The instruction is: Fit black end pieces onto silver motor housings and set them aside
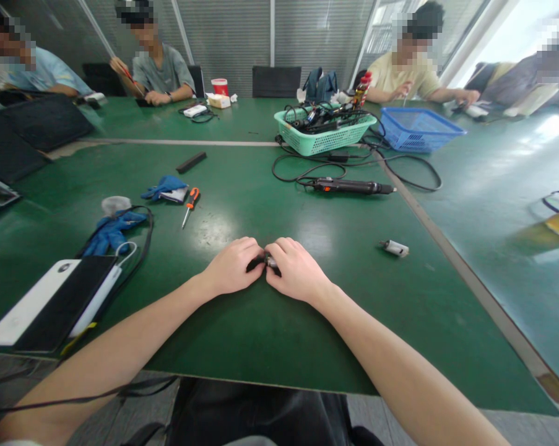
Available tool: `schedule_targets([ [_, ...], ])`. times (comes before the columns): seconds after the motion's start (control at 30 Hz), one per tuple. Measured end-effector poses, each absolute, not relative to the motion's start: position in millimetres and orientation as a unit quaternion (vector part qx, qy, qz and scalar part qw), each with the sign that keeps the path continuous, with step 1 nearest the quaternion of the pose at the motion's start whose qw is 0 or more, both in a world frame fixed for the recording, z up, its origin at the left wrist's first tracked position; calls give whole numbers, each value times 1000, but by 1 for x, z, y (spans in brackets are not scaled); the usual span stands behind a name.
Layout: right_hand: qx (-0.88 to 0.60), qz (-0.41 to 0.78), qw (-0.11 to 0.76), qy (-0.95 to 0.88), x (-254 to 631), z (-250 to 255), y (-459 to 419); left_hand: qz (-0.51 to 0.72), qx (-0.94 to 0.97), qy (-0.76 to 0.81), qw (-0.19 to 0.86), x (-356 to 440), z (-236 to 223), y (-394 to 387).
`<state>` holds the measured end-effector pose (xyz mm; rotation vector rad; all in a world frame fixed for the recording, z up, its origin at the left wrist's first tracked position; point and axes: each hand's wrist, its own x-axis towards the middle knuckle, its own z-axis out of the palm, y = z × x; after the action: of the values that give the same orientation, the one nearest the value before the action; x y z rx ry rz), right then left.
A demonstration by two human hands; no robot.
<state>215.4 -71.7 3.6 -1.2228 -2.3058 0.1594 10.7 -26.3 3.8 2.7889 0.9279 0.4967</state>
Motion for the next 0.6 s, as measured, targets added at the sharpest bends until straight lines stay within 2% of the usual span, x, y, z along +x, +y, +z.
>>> schedule_targets([
  [0.6,-480,26,214,-850,215,3,-73,162,937,295,92,11,5,-26],
])
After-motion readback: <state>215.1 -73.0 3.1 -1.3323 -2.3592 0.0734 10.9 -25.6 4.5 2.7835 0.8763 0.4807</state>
